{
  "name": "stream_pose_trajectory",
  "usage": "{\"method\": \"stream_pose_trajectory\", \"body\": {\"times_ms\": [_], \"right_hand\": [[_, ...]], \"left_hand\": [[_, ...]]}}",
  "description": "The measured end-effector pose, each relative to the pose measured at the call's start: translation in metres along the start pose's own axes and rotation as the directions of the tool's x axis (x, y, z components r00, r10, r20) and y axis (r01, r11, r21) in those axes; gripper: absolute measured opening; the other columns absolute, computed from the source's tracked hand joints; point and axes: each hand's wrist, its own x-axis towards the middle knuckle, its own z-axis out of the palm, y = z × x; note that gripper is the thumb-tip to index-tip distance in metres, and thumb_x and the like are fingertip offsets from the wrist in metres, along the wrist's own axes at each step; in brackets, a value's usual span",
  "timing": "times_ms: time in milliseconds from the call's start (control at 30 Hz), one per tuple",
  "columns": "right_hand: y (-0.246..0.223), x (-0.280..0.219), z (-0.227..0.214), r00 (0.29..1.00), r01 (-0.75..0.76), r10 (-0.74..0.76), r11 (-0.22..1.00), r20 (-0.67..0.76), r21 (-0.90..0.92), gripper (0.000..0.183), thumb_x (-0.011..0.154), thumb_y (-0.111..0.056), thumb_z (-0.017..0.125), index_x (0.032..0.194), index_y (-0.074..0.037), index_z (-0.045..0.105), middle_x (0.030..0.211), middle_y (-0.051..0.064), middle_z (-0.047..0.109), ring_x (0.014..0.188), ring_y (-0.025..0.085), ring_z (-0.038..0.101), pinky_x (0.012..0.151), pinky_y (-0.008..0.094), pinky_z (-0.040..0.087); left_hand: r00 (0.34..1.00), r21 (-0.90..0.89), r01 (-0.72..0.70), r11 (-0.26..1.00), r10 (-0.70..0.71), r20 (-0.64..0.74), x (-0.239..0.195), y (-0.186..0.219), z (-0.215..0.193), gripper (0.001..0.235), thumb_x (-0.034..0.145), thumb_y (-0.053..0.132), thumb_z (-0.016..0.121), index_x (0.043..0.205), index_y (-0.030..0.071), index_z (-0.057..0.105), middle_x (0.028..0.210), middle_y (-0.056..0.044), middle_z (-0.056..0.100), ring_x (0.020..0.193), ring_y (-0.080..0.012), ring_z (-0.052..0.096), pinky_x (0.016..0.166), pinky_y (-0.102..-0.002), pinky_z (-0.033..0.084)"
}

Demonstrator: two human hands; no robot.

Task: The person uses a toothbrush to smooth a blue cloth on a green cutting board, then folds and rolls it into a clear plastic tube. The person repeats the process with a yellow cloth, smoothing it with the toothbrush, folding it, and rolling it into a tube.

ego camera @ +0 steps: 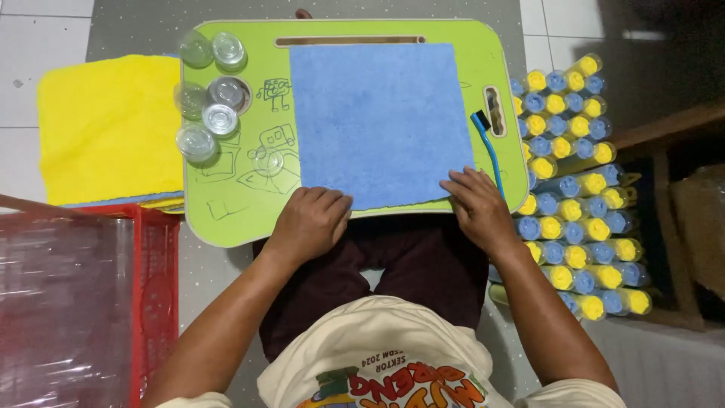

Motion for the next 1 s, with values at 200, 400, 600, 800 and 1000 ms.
{"method": "stream_pose_trajectory", "body": {"times_ms": [200, 400, 600, 800, 1000], "right_hand": [[0.007, -0.016, 0.0, 0.994, 0.097, -0.101, 0.992, -0.051, -0.076, 0.03, 0.096, -0.033, 0.074, 0.124, -0.025, 0.077, 0.13, 0.006, 0.073, 0.128, 0.032, 0.064, 0.116, 0.051, 0.043], [0.062, -0.002, -0.005, 0.958, -0.038, -0.009, 0.986, -0.286, -0.16, 0.038, 0.101, -0.038, 0.076, 0.13, -0.013, 0.076, 0.107, 0.011, 0.07, 0.1, 0.034, 0.07, 0.09, 0.048, 0.053], [0.09, -0.004, 0.003, 0.951, -0.294, 0.27, 0.939, -0.148, -0.179, 0.028, 0.096, -0.034, 0.078, 0.118, -0.017, 0.08, 0.09, 0.007, 0.07, 0.088, 0.034, 0.072, 0.084, 0.047, 0.056], [0.09, -0.009, -0.015, 0.881, -0.471, 0.454, 0.866, -0.129, -0.169, 0.02, 0.107, -0.032, 0.07, 0.111, -0.012, 0.075, 0.094, 0.012, 0.068, 0.097, 0.041, 0.069, 0.086, 0.056, 0.054], [0.007, -0.004, -0.026, 0.926, -0.242, 0.316, 0.917, -0.205, 0.318, 0.013, 0.115, -0.012, 0.055, 0.118, -0.003, 0.063, 0.086, 0.016, 0.062, 0.087, 0.039, 0.065, 0.084, 0.048, 0.051]], "left_hand": [[0.992, -0.03, 0.089, 0.996, -0.091, -0.084, -0.01, 0.001, 0.004, 0.018, 0.097, 0.034, 0.066, 0.102, 0.022, 0.077, 0.098, 0.0, 0.075, 0.097, -0.0236, 0.073, 0.081, -0.039, 0.054], [0.968, 0.075, 0.248, 0.966, -0.243, -0.062, -0.022, -0.018, -0.007, 0.024, 0.096, 0.042, 0.066, 0.111, 0.026, 0.078, 0.107, 0.0, 0.075, 0.111, -0.0253, 0.069, 0.091, -0.042, 0.051], [0.957, 0.064, 0.288, 0.955, -0.288, -0.006, -0.026, -0.017, -0.011, 0.026, 0.102, 0.043, 0.059, 0.113, 0.029, 0.079, 0.113, 0.001, 0.077, 0.119, -0.0267, 0.068, 0.094, -0.044, 0.048], [0.958, 0.032, 0.287, 0.957, -0.288, 0.015, -0.032, -0.024, -0.02, 0.025, 0.099, 0.04, 0.064, 0.114, 0.026, 0.079, 0.116, -0.001, 0.078, 0.125, -0.0304, 0.066, 0.095, -0.047, 0.048], [0.955, 0.041, 0.296, 0.954, -0.295, -0.019, -0.04, -0.033, -0.01, 0.026, 0.095, 0.045, 0.068, 0.112, 0.028, 0.08, 0.114, 0.002, 0.078, 0.127, -0.0292, 0.065, 0.094, -0.046, 0.047]]}}
